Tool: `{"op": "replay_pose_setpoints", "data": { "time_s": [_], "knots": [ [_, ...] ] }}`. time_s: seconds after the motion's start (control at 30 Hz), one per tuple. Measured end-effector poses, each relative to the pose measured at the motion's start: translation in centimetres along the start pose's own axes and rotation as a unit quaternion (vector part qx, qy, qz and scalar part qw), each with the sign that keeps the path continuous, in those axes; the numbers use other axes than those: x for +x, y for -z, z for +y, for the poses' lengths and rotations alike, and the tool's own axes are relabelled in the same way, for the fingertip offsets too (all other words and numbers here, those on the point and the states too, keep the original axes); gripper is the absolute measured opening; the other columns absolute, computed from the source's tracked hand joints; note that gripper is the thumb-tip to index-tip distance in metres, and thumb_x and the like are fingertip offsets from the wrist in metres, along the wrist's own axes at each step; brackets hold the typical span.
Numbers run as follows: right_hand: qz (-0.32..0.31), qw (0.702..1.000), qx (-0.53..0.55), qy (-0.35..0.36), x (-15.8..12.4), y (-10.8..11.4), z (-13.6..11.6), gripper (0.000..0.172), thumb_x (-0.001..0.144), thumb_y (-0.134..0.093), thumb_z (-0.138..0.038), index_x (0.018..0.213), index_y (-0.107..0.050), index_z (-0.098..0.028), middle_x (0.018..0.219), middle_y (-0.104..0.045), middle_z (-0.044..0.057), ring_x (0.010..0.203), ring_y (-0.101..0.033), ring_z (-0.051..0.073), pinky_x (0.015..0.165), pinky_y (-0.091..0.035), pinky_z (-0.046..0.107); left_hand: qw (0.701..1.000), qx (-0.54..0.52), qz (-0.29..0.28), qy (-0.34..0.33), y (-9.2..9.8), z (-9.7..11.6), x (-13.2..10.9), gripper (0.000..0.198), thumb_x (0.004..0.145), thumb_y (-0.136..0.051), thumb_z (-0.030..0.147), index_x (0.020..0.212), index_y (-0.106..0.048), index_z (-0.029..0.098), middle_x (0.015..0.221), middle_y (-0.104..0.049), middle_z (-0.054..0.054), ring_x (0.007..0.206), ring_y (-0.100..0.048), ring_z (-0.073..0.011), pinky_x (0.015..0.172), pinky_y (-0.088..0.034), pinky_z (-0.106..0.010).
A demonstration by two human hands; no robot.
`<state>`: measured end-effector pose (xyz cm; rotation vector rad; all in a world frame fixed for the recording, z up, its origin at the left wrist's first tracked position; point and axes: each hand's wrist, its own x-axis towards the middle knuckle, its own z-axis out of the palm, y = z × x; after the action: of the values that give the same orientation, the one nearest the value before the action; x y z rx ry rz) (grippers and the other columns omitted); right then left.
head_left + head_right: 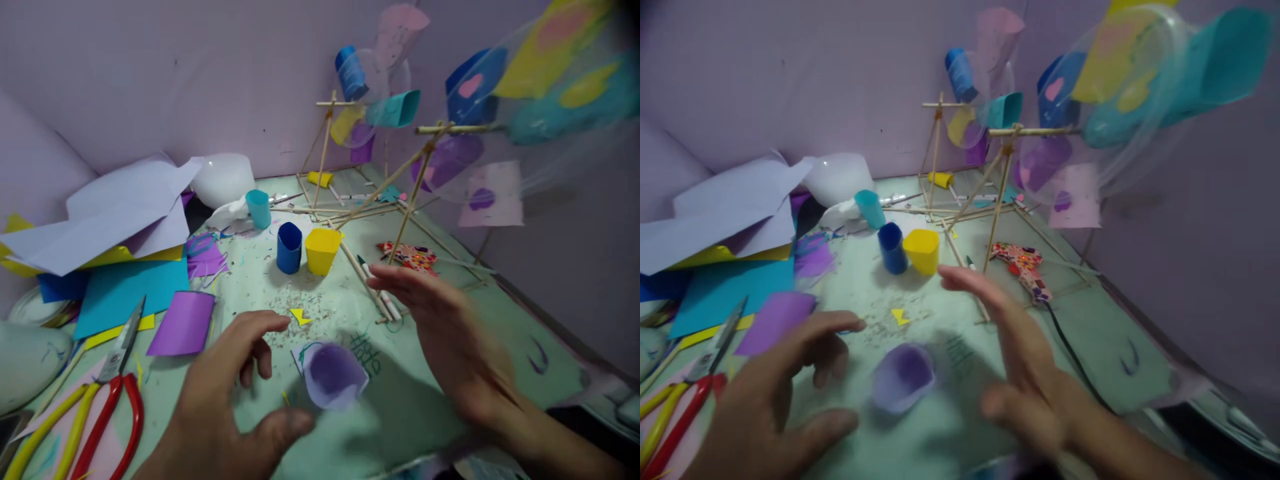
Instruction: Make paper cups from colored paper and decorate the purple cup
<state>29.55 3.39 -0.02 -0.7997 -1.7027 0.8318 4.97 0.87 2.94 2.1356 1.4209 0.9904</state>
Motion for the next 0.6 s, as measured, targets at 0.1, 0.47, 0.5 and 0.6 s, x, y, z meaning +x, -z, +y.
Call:
{"op": "replay_pose_setpoints", "data": {
  "time_s": [0.1, 0.47, 0.5, 0.6],
  "knots": [
    [0.044, 0.997, 0.025, 0.057, -0.7, -0.1, 1.5, 0.056, 0.085, -0.055, -0.050, 0.136, -0.044, -0.027, 0.131, -0.053, 0.007, 0.114, -0.052, 0.028, 0.100, -0.039, 0.047, 0.998, 0.052, -0.025, -0.018, -1.7, 0.6, -0.6, 0.063, 0.069, -0.069, 0.044, 0.123, -0.045, 0.022, 0.093, -0.062, -0.004, 0.061, -0.058, -0.0143, 0.050, -0.050, -0.026],
    [0.068, 0.996, 0.045, 0.025, -1.2, -0.3, 2.3, 0.038, 0.090, -0.052, -0.035, 0.127, -0.049, -0.026, 0.118, -0.056, 0.008, 0.099, -0.056, 0.022, 0.089, -0.043, 0.039, 0.976, 0.091, 0.004, -0.198, -3.3, 1.0, -1.2, 0.024, 0.076, -0.057, 0.005, 0.095, -0.058, 0.020, 0.111, -0.062, -0.011, 0.098, -0.063, -0.0203, 0.077, -0.055, -0.030],
    [0.076, 0.995, 0.066, 0.004, -1.1, -0.3, 2.3, 0.037, 0.090, -0.052, -0.037, 0.125, -0.050, -0.026, 0.118, -0.057, 0.008, 0.100, -0.056, 0.022, 0.090, -0.044, 0.039, 0.977, 0.088, 0.005, -0.196, -2.7, 0.9, -1.2, 0.026, 0.075, -0.057, 0.004, 0.095, -0.058, 0.022, 0.110, -0.064, -0.009, 0.097, -0.064, -0.0199, 0.077, -0.056, -0.030],
    [0.077, 0.970, 0.203, -0.110, -0.6, -0.9, 2.3, 0.039, 0.088, -0.054, -0.046, 0.120, -0.054, -0.023, 0.115, -0.060, 0.010, 0.101, -0.057, 0.022, 0.090, -0.044, 0.040, 0.979, 0.107, 0.055, -0.167, -1.4, 0.4, -1.4, 0.027, 0.072, -0.060, 0.008, 0.088, -0.063, 0.030, 0.112, -0.067, -0.004, 0.098, -0.066, -0.0230, 0.075, -0.058, -0.033]
  ]
}}
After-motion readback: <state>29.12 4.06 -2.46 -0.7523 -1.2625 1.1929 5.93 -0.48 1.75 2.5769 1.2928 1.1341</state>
